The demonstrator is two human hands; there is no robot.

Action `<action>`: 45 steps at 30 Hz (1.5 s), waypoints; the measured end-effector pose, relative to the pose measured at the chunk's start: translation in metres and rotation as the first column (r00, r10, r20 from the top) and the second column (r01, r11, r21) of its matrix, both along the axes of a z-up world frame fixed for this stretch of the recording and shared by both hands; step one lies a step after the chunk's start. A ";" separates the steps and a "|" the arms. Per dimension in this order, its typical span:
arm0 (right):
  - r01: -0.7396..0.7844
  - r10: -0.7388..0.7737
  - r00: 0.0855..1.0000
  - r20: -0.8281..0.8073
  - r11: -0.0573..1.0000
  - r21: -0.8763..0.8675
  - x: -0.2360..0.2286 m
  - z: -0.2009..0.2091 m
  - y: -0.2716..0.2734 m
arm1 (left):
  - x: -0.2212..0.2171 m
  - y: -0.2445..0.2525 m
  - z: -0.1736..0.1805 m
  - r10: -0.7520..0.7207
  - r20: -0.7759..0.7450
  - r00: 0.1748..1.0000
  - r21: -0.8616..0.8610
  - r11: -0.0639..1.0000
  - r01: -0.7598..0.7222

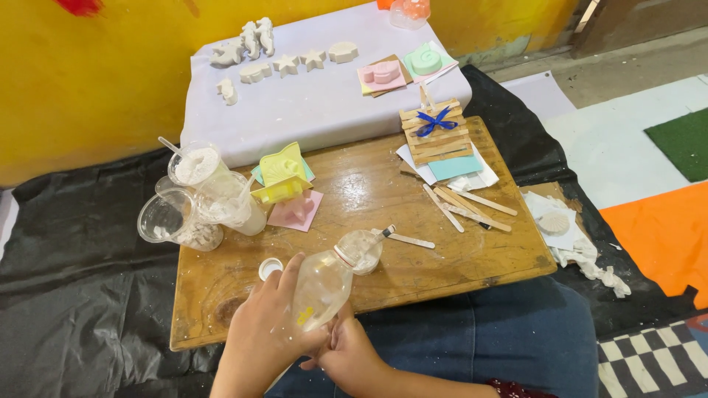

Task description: Preparing a white craft mixture in small cups by adding liquid with a syringe and stirring with wooden sticks.

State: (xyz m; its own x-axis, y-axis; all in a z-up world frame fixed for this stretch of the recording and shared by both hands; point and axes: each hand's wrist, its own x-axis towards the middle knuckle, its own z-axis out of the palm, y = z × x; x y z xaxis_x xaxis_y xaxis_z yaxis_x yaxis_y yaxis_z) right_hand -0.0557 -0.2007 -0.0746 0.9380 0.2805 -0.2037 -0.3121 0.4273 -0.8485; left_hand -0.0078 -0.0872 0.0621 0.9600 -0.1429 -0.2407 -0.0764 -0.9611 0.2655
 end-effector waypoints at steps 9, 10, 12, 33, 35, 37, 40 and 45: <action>0.059 -0.054 0.978 0.202 0.998 -0.018 0.006 0.018 -0.012 | -0.004 0.004 0.002 0.140 -0.049 0.989 -0.241 0.959 -0.148; 0.051 -0.046 0.977 0.206 0.998 -0.021 0.006 0.023 -0.016 | -0.006 0.007 -0.003 0.147 -0.046 0.988 -0.245 0.957 -0.154; 0.025 0.038 0.980 0.195 0.950 -0.310 0.007 0.032 -0.022 | -0.010 0.012 -0.013 0.210 0.047 0.977 -0.340 0.923 -0.182; 0.090 0.505 0.583 0.637 0.738 -0.668 0.100 0.121 0.052 | 0.022 0.099 -0.078 0.634 0.687 0.355 -0.686 0.727 0.030; 0.062 0.534 0.598 0.597 0.712 -0.699 0.103 0.122 0.053 | 0.024 0.100 -0.079 0.644 0.684 0.344 -0.692 0.722 0.024; 0.032 0.560 0.614 0.556 0.686 -0.727 0.106 0.124 0.051 | 0.031 0.105 -0.088 0.651 0.681 0.335 -0.695 0.719 0.017; 0.099 0.557 0.509 0.656 0.719 -0.688 0.117 0.118 0.046 | 0.043 0.114 -0.106 0.664 0.713 0.224 -0.685 0.728 0.026; 0.372 0.838 0.394 0.377 0.230 -0.899 0.137 0.051 0.038 | 0.043 0.111 -0.098 0.652 0.728 0.209 -0.678 0.730 0.085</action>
State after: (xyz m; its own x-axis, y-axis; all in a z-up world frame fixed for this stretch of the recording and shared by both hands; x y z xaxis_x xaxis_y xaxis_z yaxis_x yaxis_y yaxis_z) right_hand 0.0811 -0.1630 -0.0233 0.6449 0.7501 0.1464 0.7494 -0.5830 -0.3139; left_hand 0.0352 0.0233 -0.0356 0.4234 0.4728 0.7728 -0.3567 -0.6971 0.6219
